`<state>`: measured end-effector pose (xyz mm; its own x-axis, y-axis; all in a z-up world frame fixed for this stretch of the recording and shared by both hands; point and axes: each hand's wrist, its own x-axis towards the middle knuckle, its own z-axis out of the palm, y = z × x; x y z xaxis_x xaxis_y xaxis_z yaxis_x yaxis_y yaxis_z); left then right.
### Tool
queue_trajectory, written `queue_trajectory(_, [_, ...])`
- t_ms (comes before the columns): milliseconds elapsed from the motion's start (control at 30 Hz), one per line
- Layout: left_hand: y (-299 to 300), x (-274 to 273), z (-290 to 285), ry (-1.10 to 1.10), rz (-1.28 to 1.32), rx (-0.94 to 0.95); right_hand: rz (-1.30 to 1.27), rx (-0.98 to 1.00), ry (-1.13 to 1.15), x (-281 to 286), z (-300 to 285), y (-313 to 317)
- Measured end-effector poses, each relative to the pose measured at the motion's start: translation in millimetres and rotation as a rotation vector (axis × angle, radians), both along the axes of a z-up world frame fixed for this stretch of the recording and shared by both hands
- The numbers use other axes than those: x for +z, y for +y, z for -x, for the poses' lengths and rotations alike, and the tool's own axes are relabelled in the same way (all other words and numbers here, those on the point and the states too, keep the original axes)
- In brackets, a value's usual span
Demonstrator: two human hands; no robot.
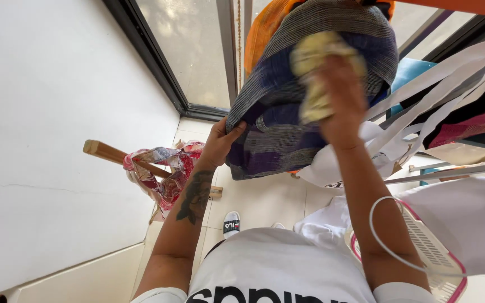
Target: Cleaning and organizing various tote bags and a backpack using a cloth.
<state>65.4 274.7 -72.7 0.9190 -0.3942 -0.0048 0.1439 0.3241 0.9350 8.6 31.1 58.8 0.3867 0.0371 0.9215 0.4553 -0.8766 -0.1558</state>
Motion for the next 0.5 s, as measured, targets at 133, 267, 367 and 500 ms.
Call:
queue_trajectory(133, [0, 35, 10, 0.033, 0.036, 0.003, -0.261, -0.205, -0.179, -40, -1, -46])
queue_trajectory(267, [-3, 20, 8, 0.061, 0.060, -0.013, -0.444, -0.009, 0.102, -54, 21, 15])
queue_trajectory(367, [-5, 9, 5, 0.071, 0.063, -0.020, -0.210, 0.130, 0.253, -53, 29, 43])
queue_trajectory(500, [-2, 1, 1, 0.070, 0.068, -0.016, -0.329, 0.355, 0.232, -38, 27, 26])
